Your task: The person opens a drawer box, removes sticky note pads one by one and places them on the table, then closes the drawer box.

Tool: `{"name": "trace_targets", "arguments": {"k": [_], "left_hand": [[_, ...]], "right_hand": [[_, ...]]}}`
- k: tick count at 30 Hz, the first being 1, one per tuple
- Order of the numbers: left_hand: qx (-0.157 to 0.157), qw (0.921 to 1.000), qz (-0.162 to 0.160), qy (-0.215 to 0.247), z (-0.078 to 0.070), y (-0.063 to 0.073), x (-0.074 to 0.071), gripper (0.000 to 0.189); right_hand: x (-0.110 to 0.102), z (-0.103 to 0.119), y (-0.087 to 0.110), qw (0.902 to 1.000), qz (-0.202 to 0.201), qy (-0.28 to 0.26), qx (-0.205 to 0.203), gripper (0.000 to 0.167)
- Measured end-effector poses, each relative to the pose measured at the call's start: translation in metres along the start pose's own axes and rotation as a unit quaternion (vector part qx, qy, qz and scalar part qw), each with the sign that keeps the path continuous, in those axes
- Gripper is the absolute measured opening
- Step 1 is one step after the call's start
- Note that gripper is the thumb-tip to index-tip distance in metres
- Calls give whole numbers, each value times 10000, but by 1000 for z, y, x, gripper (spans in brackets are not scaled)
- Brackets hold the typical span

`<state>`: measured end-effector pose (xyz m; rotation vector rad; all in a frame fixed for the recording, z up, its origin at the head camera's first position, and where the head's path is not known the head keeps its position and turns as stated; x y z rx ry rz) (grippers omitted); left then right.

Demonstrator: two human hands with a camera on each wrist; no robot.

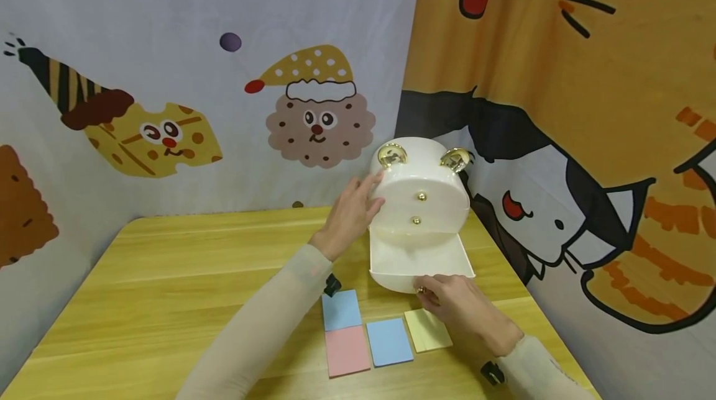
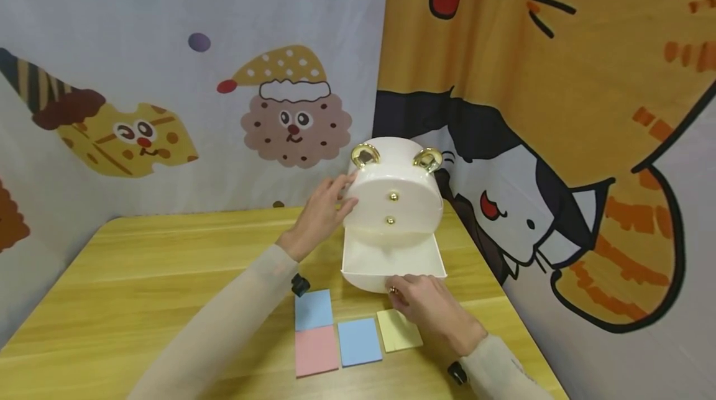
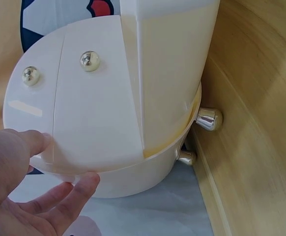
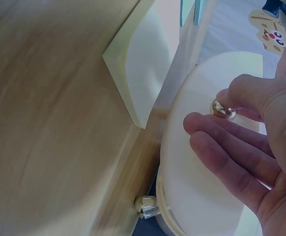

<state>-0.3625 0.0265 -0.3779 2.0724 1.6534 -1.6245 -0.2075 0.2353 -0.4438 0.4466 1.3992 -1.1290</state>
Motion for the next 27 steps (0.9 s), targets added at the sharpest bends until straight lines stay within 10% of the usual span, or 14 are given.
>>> {"name": "trace_targets", "arguments": {"k": [11,27], "left_hand": [[51,10000,15,-1,0,-1,0,61],[-25,10000,34,41,1,-1,-1,63]], "right_hand": [[-2,-2,-6,9987,-429,250,-135,29],[5,-14,-22,9996,-52,75,251,24]]}}
Point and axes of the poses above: each hand's wrist, its own y-axis away from the middle knuckle, its own x-axis out of the palm, z = x × y, the point moved 7 cm from there along -y, towards the middle knuckle, and after that the axes turned 12 degrees about x, right-handed, at the moved point
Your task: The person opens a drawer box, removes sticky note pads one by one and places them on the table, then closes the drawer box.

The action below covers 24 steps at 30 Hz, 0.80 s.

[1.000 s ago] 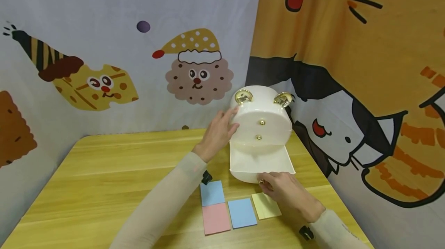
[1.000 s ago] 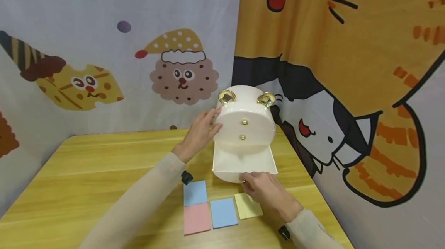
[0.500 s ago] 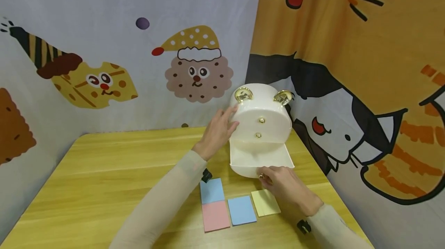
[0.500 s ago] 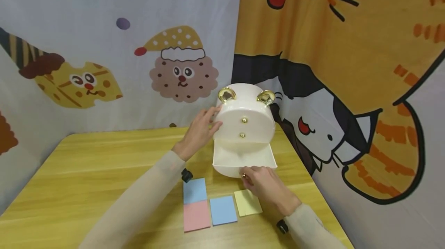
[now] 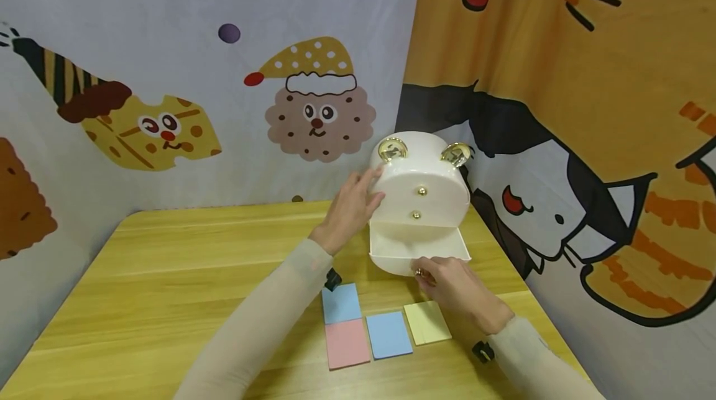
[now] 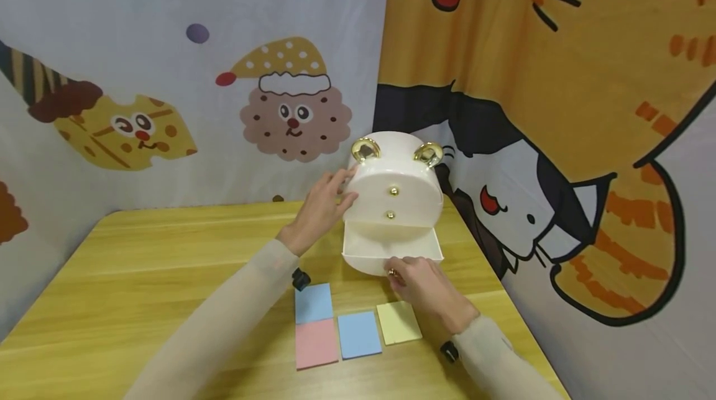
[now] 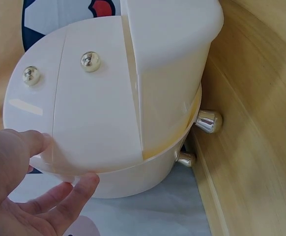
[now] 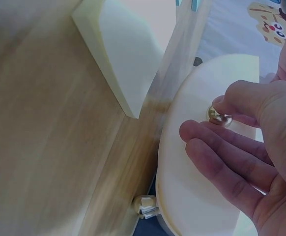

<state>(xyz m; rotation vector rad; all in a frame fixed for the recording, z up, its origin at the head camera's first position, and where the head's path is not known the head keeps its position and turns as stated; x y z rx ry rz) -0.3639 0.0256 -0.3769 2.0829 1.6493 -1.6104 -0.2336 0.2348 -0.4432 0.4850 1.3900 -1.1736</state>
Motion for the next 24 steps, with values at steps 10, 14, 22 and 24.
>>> {"name": "trace_targets", "arguments": {"k": [10,14,22,24], "left_hand": [[58,10000,-70,-26,1,-1,1,61],[80,9999,-77,-33,0,0,1,62],[65,9999,-50,-70,0,0,1,63],[37,10000,-37,-69,0,0,1,62]], "right_hand": [[6,-9,-11,10000,-61,58,54,24],[7,-10,-14,9999,-62,77,88,24],[8,-13,-20,9998,-207,14,-57,26],[9,-14,-23,9997,-241,24,-90,26]]}}
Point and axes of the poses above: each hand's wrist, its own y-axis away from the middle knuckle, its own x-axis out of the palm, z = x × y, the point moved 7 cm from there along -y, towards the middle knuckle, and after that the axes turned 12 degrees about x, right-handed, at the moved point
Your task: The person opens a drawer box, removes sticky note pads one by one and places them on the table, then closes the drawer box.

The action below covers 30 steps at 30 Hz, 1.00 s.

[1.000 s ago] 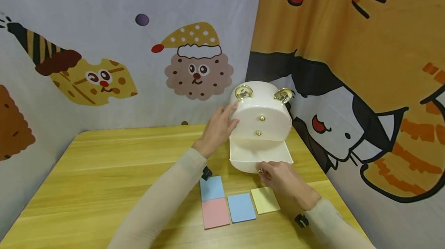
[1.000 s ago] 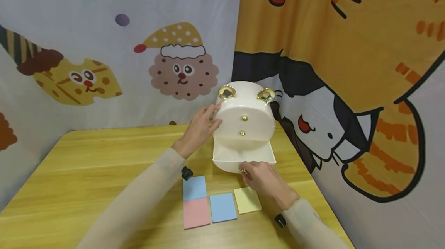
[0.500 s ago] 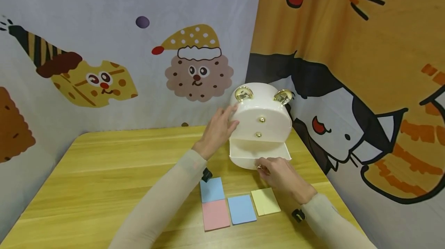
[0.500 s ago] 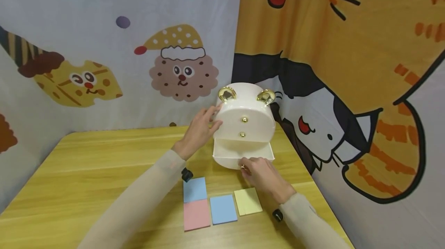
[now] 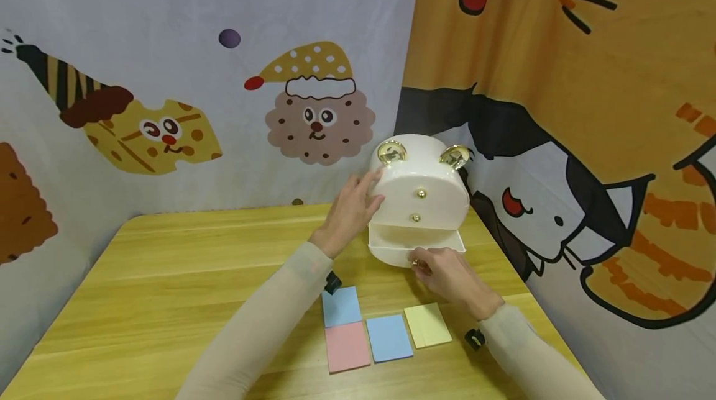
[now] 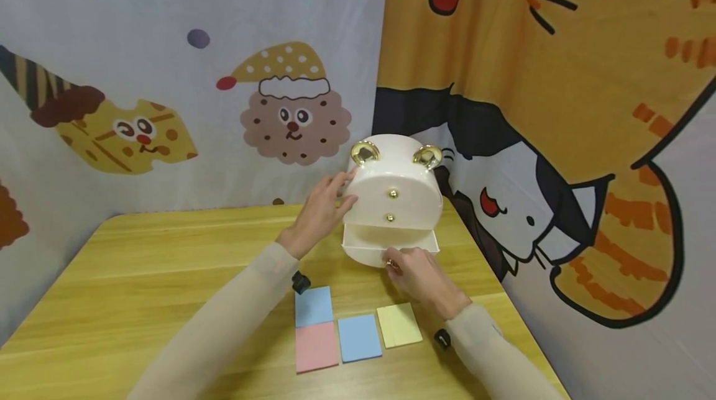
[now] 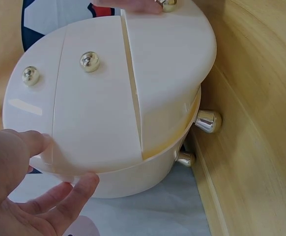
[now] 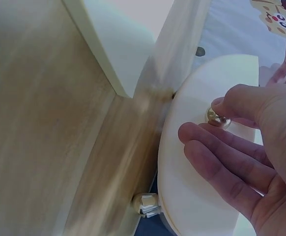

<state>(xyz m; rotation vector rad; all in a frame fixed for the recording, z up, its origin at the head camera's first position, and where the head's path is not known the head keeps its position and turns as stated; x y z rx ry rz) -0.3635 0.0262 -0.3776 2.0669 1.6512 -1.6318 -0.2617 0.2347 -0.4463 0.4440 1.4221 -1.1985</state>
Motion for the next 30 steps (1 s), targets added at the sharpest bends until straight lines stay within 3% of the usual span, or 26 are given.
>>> {"name": "trace_targets", "arguments": {"k": [13,30], "left_hand": [[-63,9999,-30,79,1,-1,0,61],[-8,9999,-19,109,1,0,0,60]], "right_hand": [[4,-12,-16,9994,86,-105,330,23],[9,-19,-29,9991,82,-118,390,20]]}}
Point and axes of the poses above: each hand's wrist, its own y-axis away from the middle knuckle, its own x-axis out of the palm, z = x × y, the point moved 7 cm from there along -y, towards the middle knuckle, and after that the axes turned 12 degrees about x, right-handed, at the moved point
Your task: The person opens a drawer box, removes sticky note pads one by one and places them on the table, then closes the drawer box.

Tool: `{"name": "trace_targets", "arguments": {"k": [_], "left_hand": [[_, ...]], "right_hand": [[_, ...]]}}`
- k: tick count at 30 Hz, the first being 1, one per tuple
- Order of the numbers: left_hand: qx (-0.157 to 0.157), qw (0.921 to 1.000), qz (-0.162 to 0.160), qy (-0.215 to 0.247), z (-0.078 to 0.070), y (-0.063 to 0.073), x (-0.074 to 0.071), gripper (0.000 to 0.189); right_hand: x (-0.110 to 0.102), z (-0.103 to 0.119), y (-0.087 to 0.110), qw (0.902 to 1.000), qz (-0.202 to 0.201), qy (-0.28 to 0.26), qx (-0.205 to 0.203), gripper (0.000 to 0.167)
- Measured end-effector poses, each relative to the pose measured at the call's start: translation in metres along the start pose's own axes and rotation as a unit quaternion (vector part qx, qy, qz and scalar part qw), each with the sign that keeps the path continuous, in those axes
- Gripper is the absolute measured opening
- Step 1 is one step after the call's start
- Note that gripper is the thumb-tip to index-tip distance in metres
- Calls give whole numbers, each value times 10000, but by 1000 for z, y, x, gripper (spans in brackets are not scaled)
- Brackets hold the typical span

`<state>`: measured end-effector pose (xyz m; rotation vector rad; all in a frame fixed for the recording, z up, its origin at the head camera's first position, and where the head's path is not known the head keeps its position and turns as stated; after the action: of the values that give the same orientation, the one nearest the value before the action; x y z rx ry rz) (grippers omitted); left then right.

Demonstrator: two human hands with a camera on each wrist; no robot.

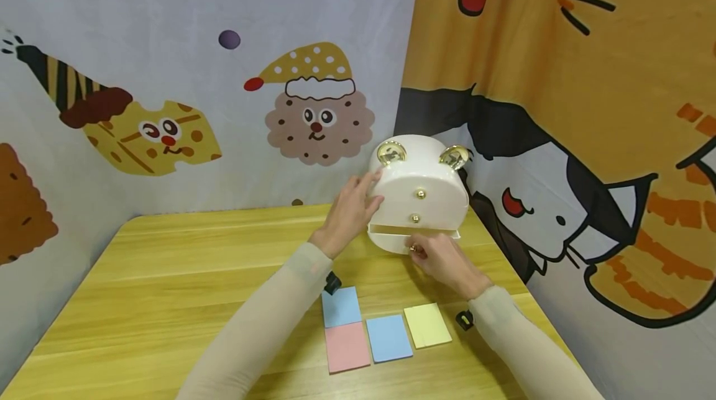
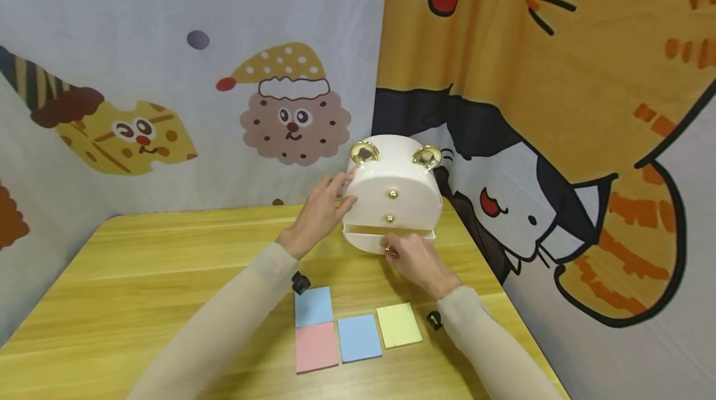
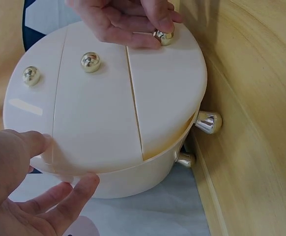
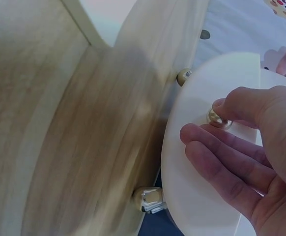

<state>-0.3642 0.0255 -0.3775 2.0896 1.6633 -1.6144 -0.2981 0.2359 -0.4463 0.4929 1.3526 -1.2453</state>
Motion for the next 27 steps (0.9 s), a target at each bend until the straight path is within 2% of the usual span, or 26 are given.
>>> {"name": "trace_targets", "arguments": {"k": [8,16,27], "left_hand": [[9,10000,0,-6,-1,1,-1,59],[272,9995,-153,-56,-3,2,-3,59],[308,9994,-155,-36,-3,2,-3,59]], "right_hand": [[1,-4,-5,9999,5,-92,131,21],[4,-8,-10,9996,96,-124,221,20],[6,-14,-18,9988,188,-364,272,19]]}}
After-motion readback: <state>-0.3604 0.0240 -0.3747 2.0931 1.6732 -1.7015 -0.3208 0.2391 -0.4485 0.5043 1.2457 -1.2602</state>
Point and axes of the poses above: each hand's wrist, its own y-axis away from the middle knuckle, its own x-axis out of the palm, z = x × y, the point moved 7 cm from there along -y, towards the middle knuckle, and after that the axes turned 12 degrees about x, right-handed, at the moved point
